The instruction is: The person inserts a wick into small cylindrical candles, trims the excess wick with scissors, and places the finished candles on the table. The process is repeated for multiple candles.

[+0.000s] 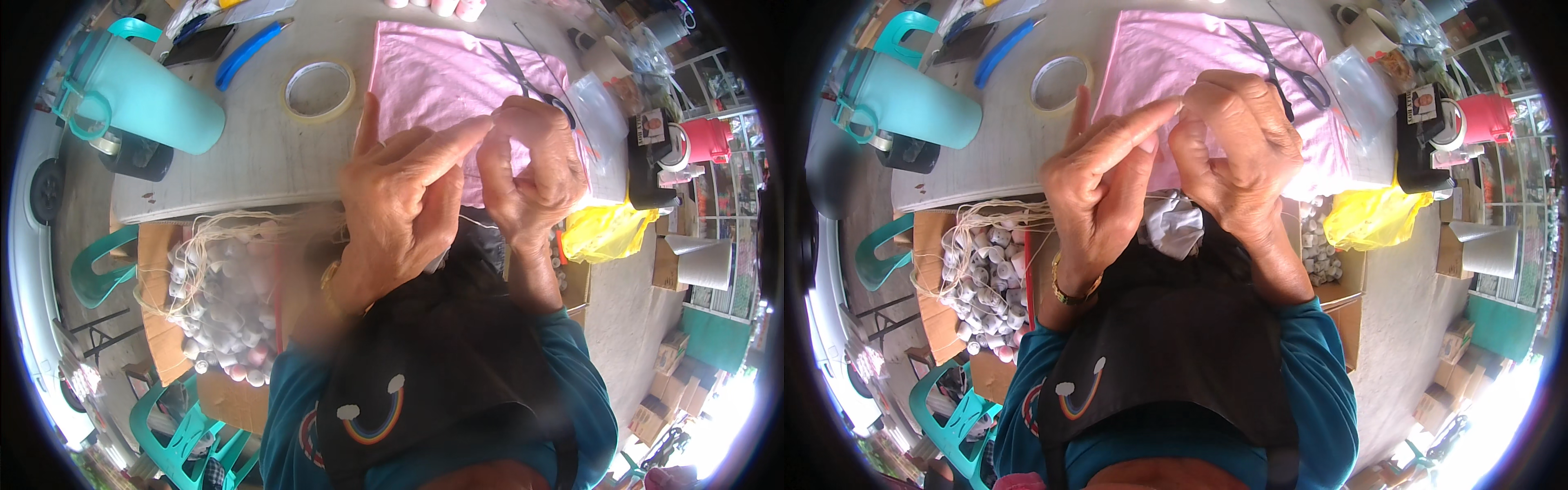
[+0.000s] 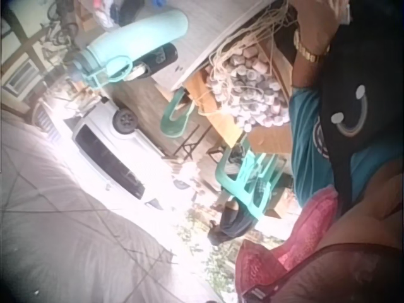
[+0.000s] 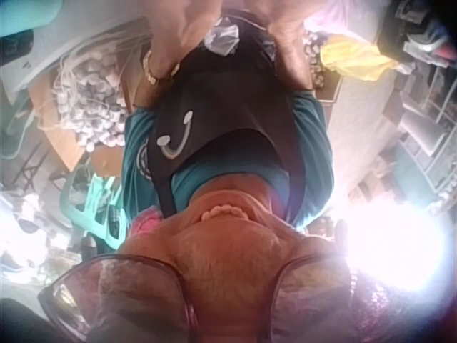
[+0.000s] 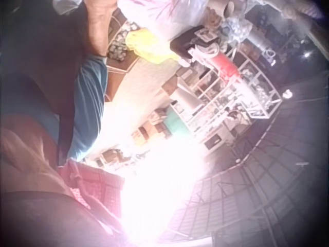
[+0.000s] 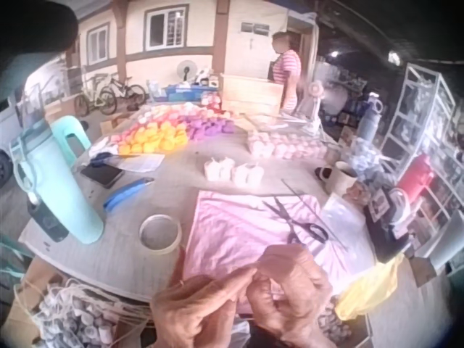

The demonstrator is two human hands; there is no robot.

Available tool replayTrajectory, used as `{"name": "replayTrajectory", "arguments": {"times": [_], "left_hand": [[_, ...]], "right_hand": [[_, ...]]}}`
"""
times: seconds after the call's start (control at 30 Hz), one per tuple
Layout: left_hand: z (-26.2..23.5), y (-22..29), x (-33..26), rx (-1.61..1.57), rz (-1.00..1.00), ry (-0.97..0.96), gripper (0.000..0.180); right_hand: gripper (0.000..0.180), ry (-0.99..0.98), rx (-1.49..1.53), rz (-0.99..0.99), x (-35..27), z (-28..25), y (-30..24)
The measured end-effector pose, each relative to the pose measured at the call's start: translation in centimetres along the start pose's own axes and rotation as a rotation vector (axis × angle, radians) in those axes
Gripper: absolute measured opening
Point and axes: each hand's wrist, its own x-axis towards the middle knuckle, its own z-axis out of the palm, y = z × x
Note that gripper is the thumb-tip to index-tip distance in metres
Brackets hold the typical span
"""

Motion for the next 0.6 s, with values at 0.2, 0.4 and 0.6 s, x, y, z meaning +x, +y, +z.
{"name": "replayTrajectory", "arguments": {"times": [0.2,0.4,0.6], "left_hand": [[0.3,0.9,-0.4,-0.298,-0.286,-0.033,0.024],[0.3,0.3,-0.6,-0.265,-0.290,-0.002,0.009],[0.5,-0.3,-0.7,-0.265,-0.284,0.018,0.009]], "right_hand": [[0.020,0.010,0.438,0.389,-0.5,-0.5,-0.1],[0.015,0.039,1.122,0.749,-0.8,-0.7,-0.1],[0.011,-0.046,1.469,0.881,-0.7,-0.7,0.2]]}}
